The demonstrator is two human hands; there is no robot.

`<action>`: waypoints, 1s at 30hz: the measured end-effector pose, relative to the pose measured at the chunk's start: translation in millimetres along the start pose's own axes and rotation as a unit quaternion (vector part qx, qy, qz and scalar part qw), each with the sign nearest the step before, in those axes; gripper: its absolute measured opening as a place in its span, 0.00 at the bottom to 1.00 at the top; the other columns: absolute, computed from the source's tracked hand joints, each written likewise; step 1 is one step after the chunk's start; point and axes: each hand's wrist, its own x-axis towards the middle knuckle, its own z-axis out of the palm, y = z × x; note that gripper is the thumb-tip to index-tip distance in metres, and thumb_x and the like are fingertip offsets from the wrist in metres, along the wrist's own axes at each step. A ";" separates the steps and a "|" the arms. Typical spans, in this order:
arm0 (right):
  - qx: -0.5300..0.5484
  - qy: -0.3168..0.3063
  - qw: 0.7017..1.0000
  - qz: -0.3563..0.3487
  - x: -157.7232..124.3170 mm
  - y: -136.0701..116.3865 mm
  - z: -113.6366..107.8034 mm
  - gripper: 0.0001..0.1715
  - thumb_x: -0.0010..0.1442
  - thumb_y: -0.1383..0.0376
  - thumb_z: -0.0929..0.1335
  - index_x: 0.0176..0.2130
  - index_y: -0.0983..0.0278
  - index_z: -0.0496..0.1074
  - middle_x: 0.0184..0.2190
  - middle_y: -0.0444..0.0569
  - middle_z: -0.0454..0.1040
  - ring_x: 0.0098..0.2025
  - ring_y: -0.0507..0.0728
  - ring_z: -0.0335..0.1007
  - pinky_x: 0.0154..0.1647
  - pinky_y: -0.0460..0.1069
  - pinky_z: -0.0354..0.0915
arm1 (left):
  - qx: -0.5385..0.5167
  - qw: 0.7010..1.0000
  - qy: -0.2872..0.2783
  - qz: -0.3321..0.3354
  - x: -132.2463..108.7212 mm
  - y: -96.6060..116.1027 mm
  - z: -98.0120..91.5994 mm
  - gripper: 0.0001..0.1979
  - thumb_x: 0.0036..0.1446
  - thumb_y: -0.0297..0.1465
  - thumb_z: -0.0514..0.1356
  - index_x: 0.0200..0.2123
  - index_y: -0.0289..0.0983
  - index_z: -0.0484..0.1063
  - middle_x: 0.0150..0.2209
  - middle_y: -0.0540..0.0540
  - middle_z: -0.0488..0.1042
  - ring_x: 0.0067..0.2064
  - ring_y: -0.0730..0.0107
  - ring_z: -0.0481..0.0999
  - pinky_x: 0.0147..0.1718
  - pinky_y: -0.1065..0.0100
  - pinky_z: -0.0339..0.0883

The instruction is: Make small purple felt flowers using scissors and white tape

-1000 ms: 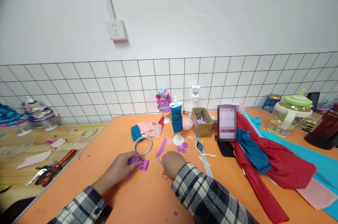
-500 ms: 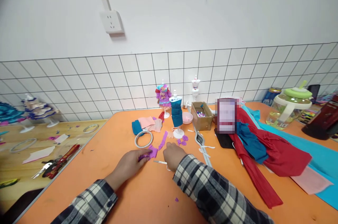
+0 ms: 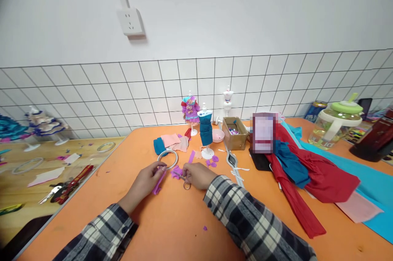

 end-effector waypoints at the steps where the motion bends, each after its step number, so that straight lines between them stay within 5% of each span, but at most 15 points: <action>1: -0.001 0.044 0.999 -0.002 0.4 -3.3 3.3 0.14 0.55 0.74 0.66 0.42 0.63 0.69 0.40 0.47 0.73 0.43 0.55 0.68 0.43 0.48 0.62 | -0.053 0.998 0.016 -0.023 1.0 -0.6 -1.6 0.18 0.57 0.44 0.54 0.44 0.39 0.73 0.32 0.46 0.77 0.29 0.64 0.75 0.25 0.69 0.67; 3: -0.005 0.145 0.989 -0.023 -1.7 -11.1 8.7 0.15 0.56 0.74 0.66 0.45 0.63 0.68 0.45 0.51 0.69 0.51 0.57 0.62 0.52 0.53 0.58 | -0.156 0.986 0.018 -0.059 1.4 0.8 -3.7 0.23 0.56 0.46 0.55 0.48 0.37 0.70 0.29 0.47 0.75 0.27 0.65 0.74 0.22 0.69 0.67; 6: 0.007 0.273 0.961 -0.049 -12.4 -21.3 14.4 0.12 0.57 0.67 0.68 0.43 0.62 0.68 0.43 0.50 0.69 0.49 0.58 0.62 0.52 0.53 0.59 | -0.289 0.954 -0.043 -0.071 -3.6 10.6 -0.5 0.28 0.54 0.47 0.59 0.53 0.35 0.65 0.28 0.47 0.75 0.28 0.65 0.75 0.25 0.67 0.70; 9: 0.016 0.301 0.953 -0.018 -29.3 -22.7 18.2 0.07 0.57 0.66 0.68 0.38 0.62 0.68 0.41 0.49 0.69 0.48 0.58 0.63 0.52 0.53 0.59 | -0.365 0.924 -0.093 -0.071 -12.7 25.3 11.5 0.28 0.52 0.45 0.62 0.52 0.35 0.65 0.31 0.46 0.77 0.27 0.67 0.76 0.29 0.66 0.71; 13: 0.225 0.208 0.952 -0.005 -50.1 -13.5 25.7 0.16 0.59 0.62 0.66 0.48 0.62 0.66 0.45 0.52 0.71 0.49 0.57 0.66 0.48 0.52 0.63 | -0.412 0.906 -0.053 -0.077 -21.5 44.2 35.3 0.27 0.53 0.47 0.61 0.51 0.36 0.68 0.38 0.42 0.79 0.35 0.63 0.79 0.34 0.64 0.72; 16: 0.419 0.115 0.900 -0.015 -55.9 -9.0 33.5 0.39 0.55 0.58 0.70 0.61 0.62 0.53 0.49 0.55 0.70 0.49 0.57 0.69 0.44 0.51 0.66 | -0.432 0.900 -0.019 -0.052 -22.6 59.5 54.3 0.28 0.53 0.45 0.61 0.53 0.36 0.67 0.41 0.40 0.80 0.43 0.59 0.79 0.43 0.61 0.71; 18: 0.443 0.126 0.887 0.006 -55.3 -7.3 36.6 0.45 0.51 0.63 0.72 0.62 0.62 0.50 0.43 0.51 0.74 0.43 0.56 0.72 0.42 0.50 0.67 | -0.440 0.897 -0.008 -0.034 -20.6 69.8 64.2 0.27 0.54 0.44 0.61 0.53 0.35 0.67 0.45 0.39 0.78 0.47 0.58 0.78 0.47 0.59 0.70; 22: 0.424 0.098 0.896 0.084 -56.3 0.4 34.2 0.37 0.50 0.68 0.69 0.59 0.64 0.58 0.25 0.41 0.73 0.26 0.52 0.70 0.29 0.47 0.67 | -0.411 0.910 0.034 -0.034 -10.0 80.8 71.6 0.27 0.55 0.43 0.60 0.54 0.34 0.66 0.43 0.38 0.79 0.45 0.57 0.78 0.45 0.58 0.71; 25: 0.434 0.032 0.891 0.126 -65.4 7.9 30.1 0.34 0.49 0.68 0.68 0.56 0.65 0.60 0.23 0.40 0.72 0.20 0.50 0.66 0.19 0.44 0.63 | -0.347 0.937 0.010 -0.024 1.0 76.4 72.4 0.23 0.56 0.40 0.59 0.51 0.34 0.69 0.41 0.39 0.80 0.44 0.56 0.79 0.43 0.59 0.72; 30: 0.385 0.016 0.909 0.158 -78.3 13.3 27.6 0.33 0.49 0.69 0.68 0.53 0.62 0.57 0.23 0.38 0.71 0.17 0.48 0.64 0.15 0.41 0.62 | -0.162 0.985 0.007 0.065 11.0 63.8 70.3 0.19 0.59 0.36 0.56 0.53 0.36 0.68 0.46 0.39 0.77 0.48 0.58 0.76 0.48 0.57 0.67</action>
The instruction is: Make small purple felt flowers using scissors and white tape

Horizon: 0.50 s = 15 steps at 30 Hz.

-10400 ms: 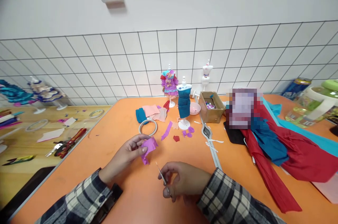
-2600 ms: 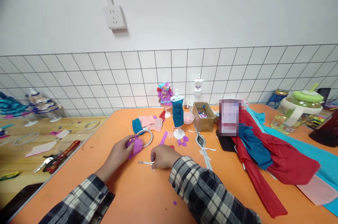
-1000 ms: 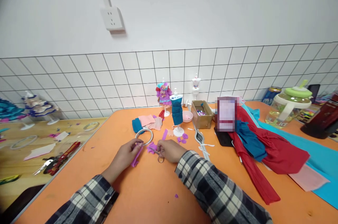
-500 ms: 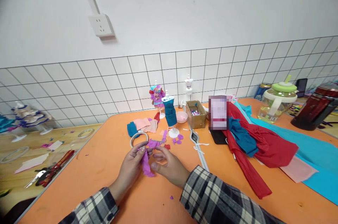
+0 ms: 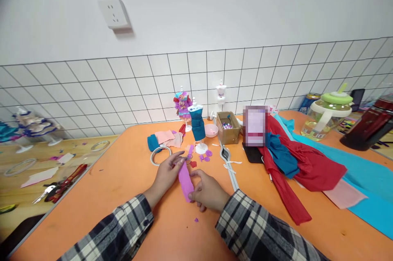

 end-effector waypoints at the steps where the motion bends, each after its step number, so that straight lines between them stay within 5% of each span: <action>1: -0.021 0.013 1.000 0.005 -0.3 0.3 -0.2 0.31 0.49 0.70 0.68 0.52 0.61 0.57 0.22 0.37 0.70 0.16 0.47 0.63 0.14 0.41 0.61 | 0.073 0.997 0.019 0.025 -1.4 0.5 -3.0 0.20 0.58 0.36 0.58 0.53 0.37 0.69 0.48 0.39 0.76 0.51 0.57 0.73 0.51 0.55 0.64; 3: -0.053 0.042 0.998 0.012 0.8 0.9 0.1 0.29 0.50 0.71 0.67 0.50 0.60 0.57 0.21 0.35 0.69 0.15 0.47 0.62 0.13 0.40 0.60 | 0.204 0.974 0.060 0.077 -8.4 4.9 -9.5 0.16 0.56 0.36 0.59 0.47 0.37 0.72 0.50 0.39 0.73 0.54 0.52 0.68 0.55 0.51 0.58; 4: -0.062 0.053 0.997 0.012 1.8 1.3 0.3 0.28 0.50 0.71 0.67 0.50 0.60 0.57 0.21 0.35 0.68 0.15 0.47 0.62 0.12 0.40 0.59 | 0.229 0.967 0.032 0.110 -13.9 7.8 -12.2 0.12 0.59 0.36 0.57 0.43 0.37 0.74 0.47 0.39 0.74 0.53 0.54 0.69 0.54 0.52 0.58; 7: -0.072 0.056 0.996 0.012 3.6 2.5 1.0 0.26 0.51 0.69 0.66 0.49 0.60 0.57 0.22 0.35 0.67 0.15 0.48 0.61 0.12 0.41 0.59 | 0.225 0.941 -0.166 0.189 -32.7 14.7 -12.9 0.13 0.62 0.32 0.53 0.47 0.41 0.72 0.45 0.43 0.76 0.48 0.62 0.72 0.50 0.60 0.63; 9: -0.097 0.058 0.994 0.016 2.0 2.0 -0.1 0.27 0.52 0.67 0.67 0.51 0.60 0.57 0.23 0.36 0.68 0.15 0.48 0.61 0.14 0.42 0.59 | 0.235 0.934 -0.207 0.175 -41.9 15.4 -8.5 0.19 0.61 0.29 0.54 0.56 0.42 0.65 0.50 0.43 0.74 0.50 0.62 0.72 0.53 0.58 0.61; 13: -0.224 0.064 0.972 -0.018 -9.0 -4.6 -10.3 0.39 0.48 0.69 0.70 0.57 0.62 0.57 0.24 0.38 0.71 0.24 0.51 0.69 0.27 0.45 0.62 | 0.282 0.921 -0.224 0.147 -44.7 11.9 -3.5 0.21 0.59 0.31 0.56 0.57 0.44 0.65 0.56 0.43 0.71 0.59 0.57 0.65 0.62 0.46 0.42; 15: -0.292 0.070 0.953 -0.047 -15.0 -9.5 -18.8 0.34 0.48 0.69 0.71 0.54 0.62 0.63 0.25 0.40 0.73 0.29 0.53 0.70 0.31 0.46 0.61 | 0.288 0.921 -0.225 0.136 -42.1 10.2 -5.2 0.22 0.59 0.34 0.57 0.57 0.44 0.65 0.57 0.43 0.69 0.61 0.55 0.62 0.62 0.45 0.39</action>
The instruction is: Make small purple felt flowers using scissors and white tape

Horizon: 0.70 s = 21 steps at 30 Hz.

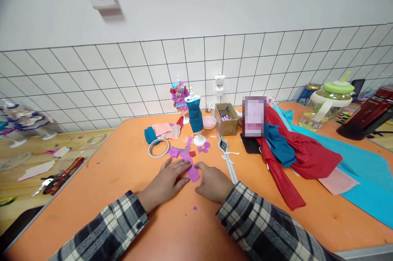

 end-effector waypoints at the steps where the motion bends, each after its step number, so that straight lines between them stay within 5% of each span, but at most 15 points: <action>1: -0.027 0.018 0.999 -0.022 -1.3 0.5 -5.0 0.27 0.50 0.68 0.70 0.51 0.61 0.67 0.27 0.41 0.73 0.31 0.53 0.70 0.33 0.46 0.60 | -0.001 1.000 -0.001 -0.004 0.5 -1.6 -0.9 0.22 0.59 0.35 0.58 0.57 0.44 0.65 0.58 0.44 0.69 0.62 0.54 0.61 0.62 0.45 0.39; 4: -0.097 0.062 0.984 -0.139 -1.4 2.2 -13.8 0.09 0.58 0.66 0.67 0.40 0.60 0.75 0.35 0.46 0.74 0.39 0.54 0.68 0.42 0.48 0.59 | -0.004 1.000 -0.002 -0.004 1.8 -4.7 -2.8 0.20 0.58 0.35 0.58 0.54 0.45 0.68 0.57 0.45 0.70 0.63 0.54 0.59 0.62 0.45 0.39; 7: -0.162 0.026 0.965 -0.206 2.2 3.5 -10.1 0.11 0.62 0.63 0.65 0.37 0.60 0.77 0.35 0.48 0.75 0.43 0.56 0.65 0.45 0.49 0.58 | -0.003 1.000 -0.002 -0.001 3.0 -4.3 -3.5 0.19 0.57 0.35 0.59 0.53 0.45 0.70 0.56 0.45 0.71 0.62 0.53 0.59 0.62 0.46 0.40; 14: -0.185 0.009 0.966 -0.183 6.0 6.5 5.1 0.11 0.62 0.63 0.65 0.38 0.61 0.78 0.33 0.48 0.77 0.39 0.55 0.67 0.43 0.49 0.58 | -0.009 0.996 0.088 0.024 -0.9 14.7 -5.9 0.10 0.56 0.30 0.57 0.39 0.40 0.77 0.43 0.43 0.75 0.47 0.59 0.70 0.48 0.58 0.60; 21: -0.134 0.037 0.979 -0.153 2.8 6.8 -4.3 0.09 0.59 0.64 0.67 0.38 0.59 0.78 0.35 0.46 0.76 0.40 0.53 0.68 0.43 0.47 0.59 | 0.015 1.000 0.011 0.012 1.7 24.4 -2.2 0.08 0.57 0.32 0.58 0.33 0.42 0.78 0.33 0.47 0.78 0.38 0.63 0.73 0.44 0.57 0.56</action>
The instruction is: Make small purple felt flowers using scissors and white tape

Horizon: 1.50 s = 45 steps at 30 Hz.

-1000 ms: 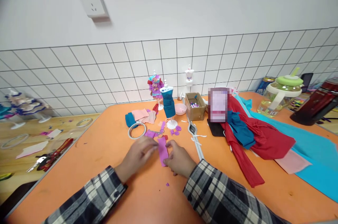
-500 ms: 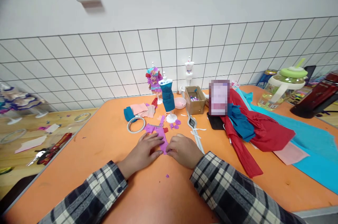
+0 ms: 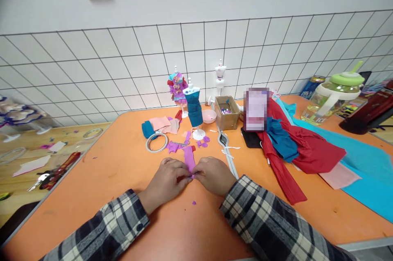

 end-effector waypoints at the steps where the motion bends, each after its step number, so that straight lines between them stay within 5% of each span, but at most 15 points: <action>1: -0.011 -0.004 1.000 -0.004 0.2 -0.5 -0.3 0.10 0.60 0.63 0.66 0.38 0.59 0.78 0.35 0.46 0.76 0.41 0.54 0.68 0.43 0.47 0.59 | 0.004 1.000 0.000 0.000 0.3 -0.5 -0.4 0.08 0.57 0.32 0.58 0.33 0.43 0.79 0.33 0.48 0.78 0.38 0.63 0.73 0.45 0.56 0.54; 8: -0.097 -0.047 0.994 0.012 1.6 -9.4 5.6 0.12 0.62 0.63 0.64 0.35 0.62 0.77 0.33 0.48 0.73 0.39 0.55 0.67 0.39 0.48 0.58 | 0.043 0.999 0.002 0.002 -0.6 2.3 -7.0 0.09 0.58 0.33 0.57 0.33 0.44 0.78 0.34 0.47 0.78 0.40 0.61 0.71 0.50 0.52 0.48; 13: -0.114 -0.042 0.992 0.039 0.4 -11.5 8.3 0.12 0.63 0.64 0.63 0.35 0.63 0.76 0.33 0.48 0.72 0.38 0.54 0.68 0.36 0.47 0.57 | 0.087 0.996 0.004 0.030 0.3 9.3 -5.5 0.11 0.61 0.35 0.55 0.35 0.40 0.76 0.34 0.45 0.77 0.40 0.61 0.70 0.42 0.57 0.52; 22: -0.088 -0.034 0.994 0.061 -3.5 -11.3 6.8 0.11 0.63 0.62 0.63 0.39 0.59 0.76 0.35 0.47 0.74 0.39 0.54 0.69 0.35 0.47 0.56 | 0.083 0.996 -0.013 0.030 0.7 5.0 -1.2 0.09 0.61 0.30 0.55 0.34 0.41 0.76 0.32 0.48 0.77 0.39 0.63 0.70 0.39 0.58 0.51; 45: -0.082 -0.014 0.994 0.066 -0.9 -10.7 11.3 0.12 0.60 0.67 0.63 0.29 0.63 0.74 0.28 0.46 0.73 0.32 0.52 0.66 0.31 0.47 0.52 | 0.063 0.998 0.009 0.007 2.6 2.7 1.3 0.08 0.60 0.30 0.57 0.35 0.41 0.77 0.31 0.47 0.78 0.36 0.64 0.72 0.41 0.58 0.51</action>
